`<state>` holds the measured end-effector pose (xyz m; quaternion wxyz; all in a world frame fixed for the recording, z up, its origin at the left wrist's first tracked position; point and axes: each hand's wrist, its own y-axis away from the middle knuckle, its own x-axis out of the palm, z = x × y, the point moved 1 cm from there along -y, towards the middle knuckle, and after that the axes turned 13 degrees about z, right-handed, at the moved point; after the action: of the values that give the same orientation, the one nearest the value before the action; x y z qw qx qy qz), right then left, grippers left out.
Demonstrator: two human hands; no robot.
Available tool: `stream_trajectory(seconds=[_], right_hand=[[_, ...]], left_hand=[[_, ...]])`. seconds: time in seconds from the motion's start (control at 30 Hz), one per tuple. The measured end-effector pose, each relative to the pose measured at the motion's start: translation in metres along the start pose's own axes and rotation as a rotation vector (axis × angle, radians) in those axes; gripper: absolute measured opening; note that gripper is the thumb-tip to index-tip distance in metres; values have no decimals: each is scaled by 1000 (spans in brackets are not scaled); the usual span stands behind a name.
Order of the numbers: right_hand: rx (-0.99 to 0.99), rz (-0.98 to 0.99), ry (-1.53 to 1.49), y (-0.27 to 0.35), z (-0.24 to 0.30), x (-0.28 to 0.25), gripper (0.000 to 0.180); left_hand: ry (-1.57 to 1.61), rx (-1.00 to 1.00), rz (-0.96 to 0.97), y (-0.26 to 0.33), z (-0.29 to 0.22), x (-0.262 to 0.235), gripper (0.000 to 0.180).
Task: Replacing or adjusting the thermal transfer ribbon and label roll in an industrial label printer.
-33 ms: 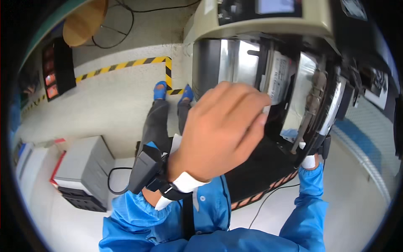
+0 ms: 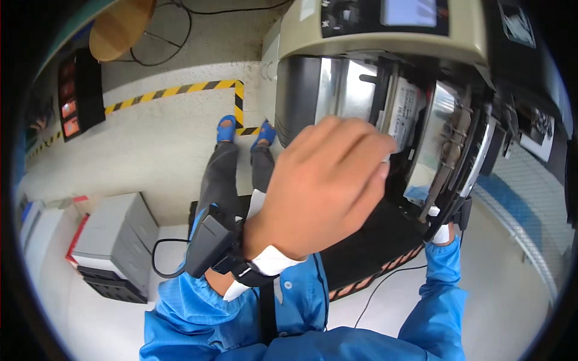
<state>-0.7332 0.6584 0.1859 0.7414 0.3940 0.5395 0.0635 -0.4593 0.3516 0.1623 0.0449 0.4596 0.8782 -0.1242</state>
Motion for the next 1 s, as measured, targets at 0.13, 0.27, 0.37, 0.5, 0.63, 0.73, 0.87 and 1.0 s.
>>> stream_trajectory(seconds=[0.13, 0.27, 0.37, 0.5, 0.63, 0.73, 0.87, 1.0], right_hand=[[19, -53, -35, 8, 3, -13, 87], [21, -99, -82, 5, 0, -24, 88], [12, -127, -121, 3, -3, -25, 90], [1, -177, -186, -4, -7, -22, 92], [-5, -231, -246, -7, -10, -21, 93], [-18, -266, -303, -9, -11, -15, 95], [-32, -319, -374, -9, -11, -6, 97], [-40, -352, -426, -9, -12, 2, 98]], left_hand=[[-53, 27, 3, 1, 5, -4, 24], [-159, 44, 59, 5, 11, -11, 25], [-308, 188, 57, 2, 16, -4, 16], [-458, 353, 120, -13, 17, -10, 21], [-549, 402, 370, -22, 16, -15, 22], [-578, 375, 472, -27, 14, -13, 31], [-657, 367, 400, -30, 14, -8, 30], [-624, 364, 450, -33, 11, -13, 28]])
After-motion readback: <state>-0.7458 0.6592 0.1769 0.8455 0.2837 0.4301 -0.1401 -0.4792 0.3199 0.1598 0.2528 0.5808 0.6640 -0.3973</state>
